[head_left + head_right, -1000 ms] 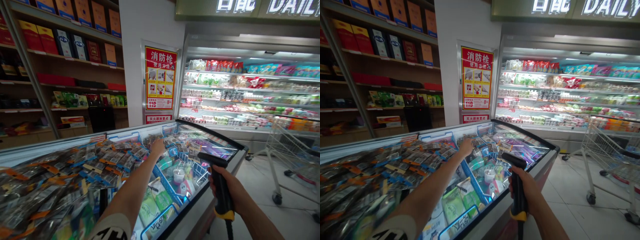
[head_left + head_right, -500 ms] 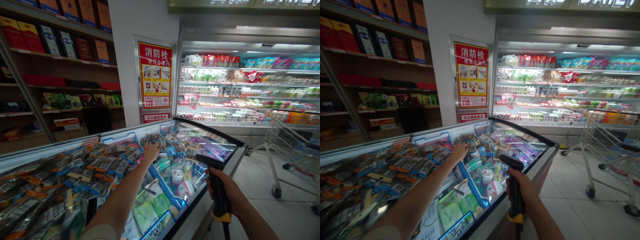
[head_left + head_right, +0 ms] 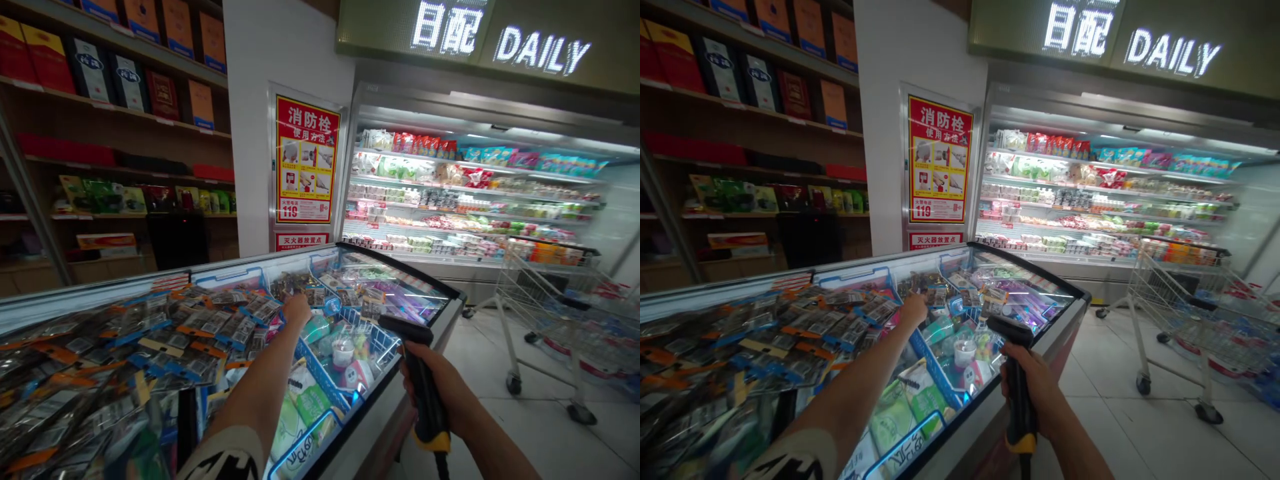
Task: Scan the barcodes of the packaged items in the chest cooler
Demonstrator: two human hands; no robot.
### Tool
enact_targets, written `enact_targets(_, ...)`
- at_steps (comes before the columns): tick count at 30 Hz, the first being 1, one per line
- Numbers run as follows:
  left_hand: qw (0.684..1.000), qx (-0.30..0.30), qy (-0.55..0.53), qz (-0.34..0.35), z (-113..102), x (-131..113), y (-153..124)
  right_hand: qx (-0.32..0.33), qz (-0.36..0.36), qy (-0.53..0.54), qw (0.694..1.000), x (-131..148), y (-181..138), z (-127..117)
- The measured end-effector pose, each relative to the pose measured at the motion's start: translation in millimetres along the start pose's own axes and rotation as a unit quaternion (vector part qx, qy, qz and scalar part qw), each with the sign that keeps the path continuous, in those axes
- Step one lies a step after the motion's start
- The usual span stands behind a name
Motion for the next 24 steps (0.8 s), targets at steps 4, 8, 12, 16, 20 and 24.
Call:
enact_targets(4,0.999,-0.015,-0.012,0.049,-2,-7,1,0.017,-0.007,0.007,1.000,-2,2,7)
enact_targets(8,0.978,0.000,0.027,0.206,15,-34,-5,0.011,0.005,-0.005,1.000,-1,4,6)
enact_targets(12,0.958,0.043,0.081,0.272,25,-40,-18,-0.007,0.008,0.002,1.000,-3,8,-2)
enact_targets(16,0.954,0.032,0.063,0.292,15,-30,-38,0.003,0.013,0.017,1.000,-8,13,3)
enact_targets(20,0.964,0.021,0.027,0.263,13,-21,-49,0.020,0.012,0.012,1.000,-7,13,15)
enact_targets(24,0.979,0.072,-0.003,0.188,17,-17,-49,0.029,-0.002,0.020,0.999,-1,7,15)
Point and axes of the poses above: each hand's wrist, its own y-axis towards the middle knuckle, its own z-axis out of the palm, x = y × z, the point moved 5 cm from there along y, towards the middle knuckle, and after that the axes turned 12 degrees about -z, right-handed, at the moved point
